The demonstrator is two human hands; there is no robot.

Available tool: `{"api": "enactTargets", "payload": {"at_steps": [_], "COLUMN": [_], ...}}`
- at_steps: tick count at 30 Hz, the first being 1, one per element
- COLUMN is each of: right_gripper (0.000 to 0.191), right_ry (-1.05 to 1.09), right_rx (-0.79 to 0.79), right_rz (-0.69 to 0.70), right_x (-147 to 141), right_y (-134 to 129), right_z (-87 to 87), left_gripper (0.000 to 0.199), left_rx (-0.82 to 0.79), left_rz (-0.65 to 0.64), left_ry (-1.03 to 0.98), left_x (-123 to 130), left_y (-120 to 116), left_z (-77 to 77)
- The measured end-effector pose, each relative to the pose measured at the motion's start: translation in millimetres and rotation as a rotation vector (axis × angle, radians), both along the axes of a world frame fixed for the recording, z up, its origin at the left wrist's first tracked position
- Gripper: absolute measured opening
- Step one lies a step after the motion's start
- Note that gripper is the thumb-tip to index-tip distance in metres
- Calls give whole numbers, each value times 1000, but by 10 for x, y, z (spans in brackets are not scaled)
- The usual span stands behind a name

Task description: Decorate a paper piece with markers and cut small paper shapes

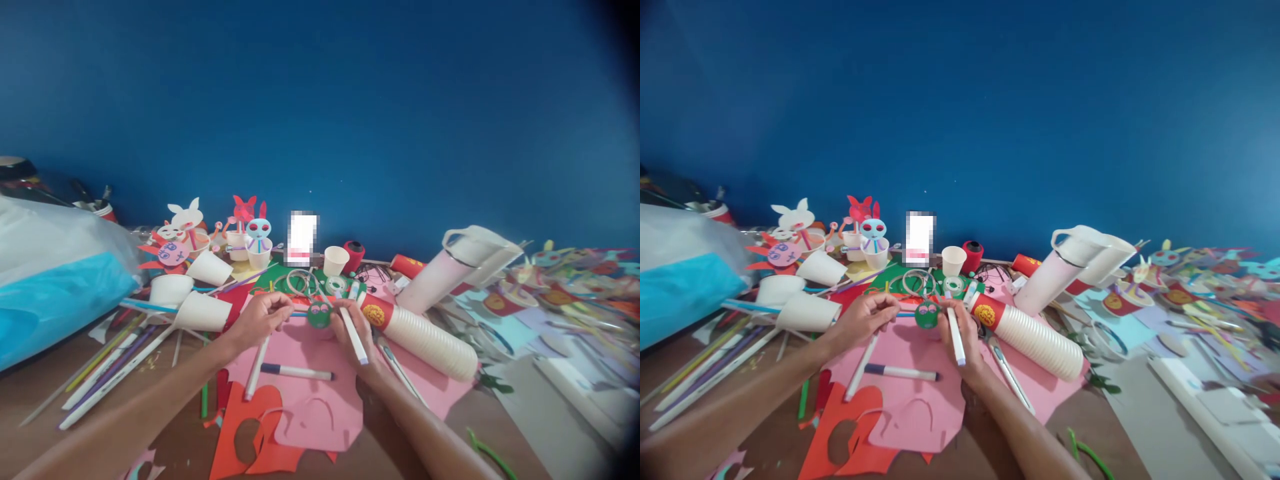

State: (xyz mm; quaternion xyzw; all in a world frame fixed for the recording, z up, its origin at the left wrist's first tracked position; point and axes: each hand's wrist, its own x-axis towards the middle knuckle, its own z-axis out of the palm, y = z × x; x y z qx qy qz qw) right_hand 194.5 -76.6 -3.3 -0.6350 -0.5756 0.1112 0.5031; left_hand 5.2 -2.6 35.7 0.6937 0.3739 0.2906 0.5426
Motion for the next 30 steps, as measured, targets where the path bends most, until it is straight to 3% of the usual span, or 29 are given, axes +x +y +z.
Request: {"api": "enactTargets", "payload": {"at_steps": [4,9,14,18,21,26,30], "right_gripper": [13,16,17,15,13,19,23], "right_ry": [-87,-42,76,60,-133,-527,-717], "right_rx": [-11,-12,-67,-76,-66,42,1], "right_rz": [77,117,114,94,135,480,560], "right_x": [-74,-180,-257,-229,-63,262,309], "right_y": [-22,-32,-11,13,41,42,4], "right_z": [10,79,116,141,192,312,271], "left_gripper": [28,31,33,28,26,22,21], "left_rx": [22,-28,-147,-59,67,149,197], "left_rz": [9,80,-13,-53,-21,50,32], "left_ry": [30,54,25,53,108,190,180], "left_x": [10,-15,13,20,-5,-58,-82], "left_y": [-4,61,31,5,46,133,140], "left_z": [-20,-73,-68,-53,-74,-139,-150]}}
